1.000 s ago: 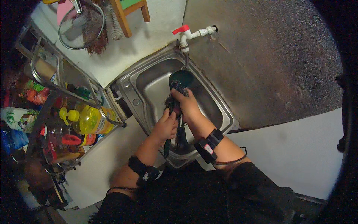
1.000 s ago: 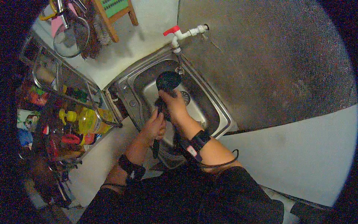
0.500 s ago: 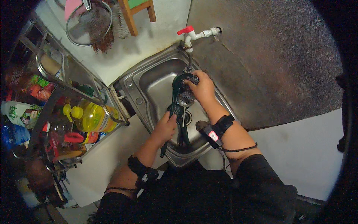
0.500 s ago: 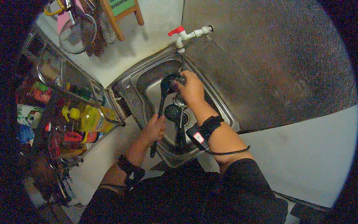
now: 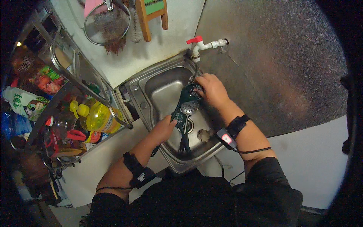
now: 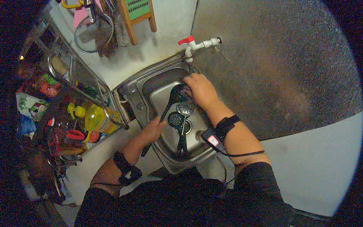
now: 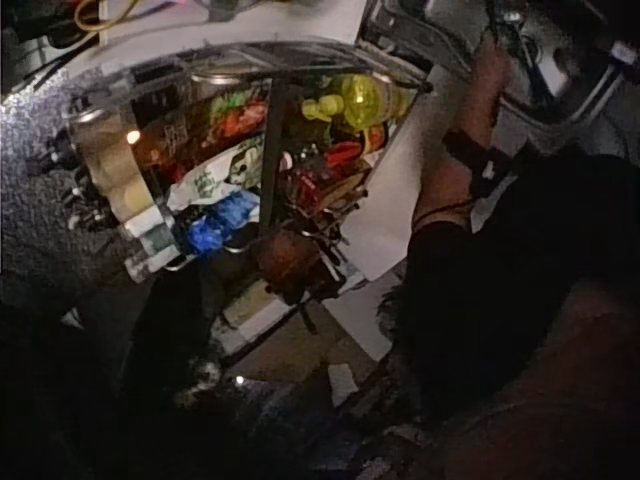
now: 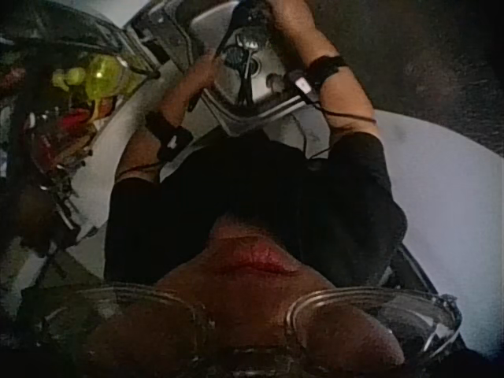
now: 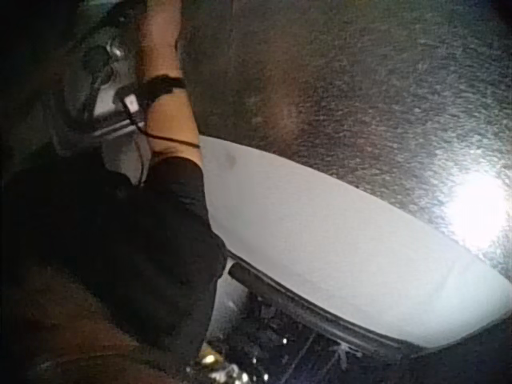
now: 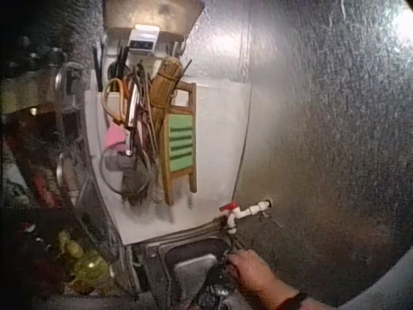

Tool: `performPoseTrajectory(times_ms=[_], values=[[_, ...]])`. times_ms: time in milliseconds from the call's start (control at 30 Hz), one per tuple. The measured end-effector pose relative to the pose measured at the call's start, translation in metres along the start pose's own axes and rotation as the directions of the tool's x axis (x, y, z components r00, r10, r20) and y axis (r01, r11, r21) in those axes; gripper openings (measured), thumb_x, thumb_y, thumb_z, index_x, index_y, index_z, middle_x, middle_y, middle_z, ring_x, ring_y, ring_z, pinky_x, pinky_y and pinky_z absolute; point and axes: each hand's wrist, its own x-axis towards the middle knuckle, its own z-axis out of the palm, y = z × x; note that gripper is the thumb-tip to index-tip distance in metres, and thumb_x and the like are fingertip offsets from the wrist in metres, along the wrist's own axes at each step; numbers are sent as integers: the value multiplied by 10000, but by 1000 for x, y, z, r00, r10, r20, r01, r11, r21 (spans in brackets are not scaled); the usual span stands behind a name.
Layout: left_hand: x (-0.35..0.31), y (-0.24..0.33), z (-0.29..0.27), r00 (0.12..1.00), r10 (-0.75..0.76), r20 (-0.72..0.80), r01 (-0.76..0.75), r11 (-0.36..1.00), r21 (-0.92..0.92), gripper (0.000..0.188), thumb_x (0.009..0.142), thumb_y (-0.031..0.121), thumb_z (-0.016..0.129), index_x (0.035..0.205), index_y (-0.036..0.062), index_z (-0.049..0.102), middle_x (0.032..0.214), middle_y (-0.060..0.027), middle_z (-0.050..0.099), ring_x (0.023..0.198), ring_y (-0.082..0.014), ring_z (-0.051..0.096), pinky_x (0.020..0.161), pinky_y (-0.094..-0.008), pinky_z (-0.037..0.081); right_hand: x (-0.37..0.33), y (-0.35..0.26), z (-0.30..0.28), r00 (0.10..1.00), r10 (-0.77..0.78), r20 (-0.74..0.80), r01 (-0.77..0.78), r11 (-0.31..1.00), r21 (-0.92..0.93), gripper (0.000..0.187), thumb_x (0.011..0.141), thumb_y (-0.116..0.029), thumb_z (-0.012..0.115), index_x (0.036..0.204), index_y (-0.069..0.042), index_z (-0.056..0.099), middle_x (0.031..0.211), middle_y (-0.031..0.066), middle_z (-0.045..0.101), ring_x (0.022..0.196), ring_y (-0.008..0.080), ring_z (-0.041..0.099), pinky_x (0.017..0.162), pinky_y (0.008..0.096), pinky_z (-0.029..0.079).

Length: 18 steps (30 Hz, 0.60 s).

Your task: The person washes a green ladle and a green slotted spoon in a stainless steel sink using a metal scrubber and running water. They scrub each utensil thoroughly, rinse them under the tap, and place them on a drying rack.

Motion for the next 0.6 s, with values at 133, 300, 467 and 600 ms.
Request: performPoseTrajectory(times_ms=[133,300,467,600], values=[[-3,0,-5,957,-232,173,286,858,-426,217,884,296,395,890,80,424,638,-42,456,461,-150,430,384,-281,314,12,20,-22,997,10,-83,-6,999,42,264,649,-127,659,890,-61,571,855,133,538,828,317,515,729,369,424],[-10,6,-8,883,-209,420,469,417,-779,176,893,303,393,816,145,397,556,64,306,399,-34,247,342,-192,191,7,39,-38,915,395,-85,-353,883,311,356,671,-201,677,980,-66,563,965,139,555,918,298,524,796,361,421],[-6,19,-6,863,-87,498,495,349,-796,180,891,308,396,812,147,393,554,61,324,384,-29,243,328,-190,192,9,23,-28,915,353,-195,-267,893,362,405,658,-169,679,1027,-72,542,1012,130,544,962,296,505,833,359,404],[2,19,10,866,-224,448,493,535,-686,194,885,319,404,818,136,404,560,33,341,410,-72,294,345,-227,223,10,-7,0,955,-296,-8,296,952,78,408,609,-63,602,1013,-83,547,1029,95,523,978,290,474,848,365,391]])
